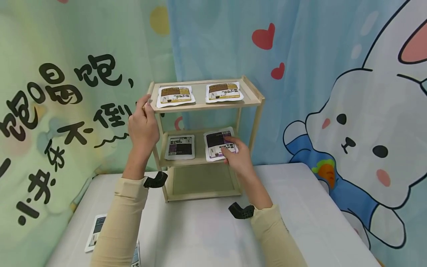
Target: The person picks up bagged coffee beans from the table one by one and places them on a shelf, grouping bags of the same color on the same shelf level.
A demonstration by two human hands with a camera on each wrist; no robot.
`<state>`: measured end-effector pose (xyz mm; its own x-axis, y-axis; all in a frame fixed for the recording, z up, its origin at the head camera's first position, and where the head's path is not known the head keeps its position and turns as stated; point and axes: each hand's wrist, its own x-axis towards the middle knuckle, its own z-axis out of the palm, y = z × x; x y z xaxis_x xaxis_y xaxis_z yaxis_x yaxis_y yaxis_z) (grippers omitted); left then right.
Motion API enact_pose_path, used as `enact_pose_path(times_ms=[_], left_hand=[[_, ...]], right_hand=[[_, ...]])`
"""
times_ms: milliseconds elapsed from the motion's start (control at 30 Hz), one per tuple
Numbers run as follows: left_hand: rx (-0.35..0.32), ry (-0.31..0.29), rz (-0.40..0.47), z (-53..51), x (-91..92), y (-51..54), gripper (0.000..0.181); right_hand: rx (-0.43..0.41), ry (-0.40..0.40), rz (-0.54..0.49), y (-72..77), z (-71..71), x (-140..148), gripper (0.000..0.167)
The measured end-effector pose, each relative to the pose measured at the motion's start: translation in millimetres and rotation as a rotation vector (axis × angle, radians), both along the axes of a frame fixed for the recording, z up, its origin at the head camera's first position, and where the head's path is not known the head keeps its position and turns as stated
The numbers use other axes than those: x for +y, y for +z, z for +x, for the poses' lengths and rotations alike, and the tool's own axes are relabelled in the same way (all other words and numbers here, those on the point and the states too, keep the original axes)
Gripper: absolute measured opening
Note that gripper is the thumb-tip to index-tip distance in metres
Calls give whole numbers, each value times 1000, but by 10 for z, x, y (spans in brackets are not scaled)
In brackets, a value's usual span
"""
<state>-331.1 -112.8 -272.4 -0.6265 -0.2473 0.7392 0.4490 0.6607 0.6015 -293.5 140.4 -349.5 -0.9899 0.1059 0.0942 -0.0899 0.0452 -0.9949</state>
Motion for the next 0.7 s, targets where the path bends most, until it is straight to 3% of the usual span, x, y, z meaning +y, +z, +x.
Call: enact_pose_path(times_ms=[267,700], left_hand=[[-8,-2,4,-7,-12,27,44],[-37,-12,9,-13,-15,11,44]], right_hand=[[-47,8,1,25,-240,41,44],[-79,38,46,-45,-392,82,46]])
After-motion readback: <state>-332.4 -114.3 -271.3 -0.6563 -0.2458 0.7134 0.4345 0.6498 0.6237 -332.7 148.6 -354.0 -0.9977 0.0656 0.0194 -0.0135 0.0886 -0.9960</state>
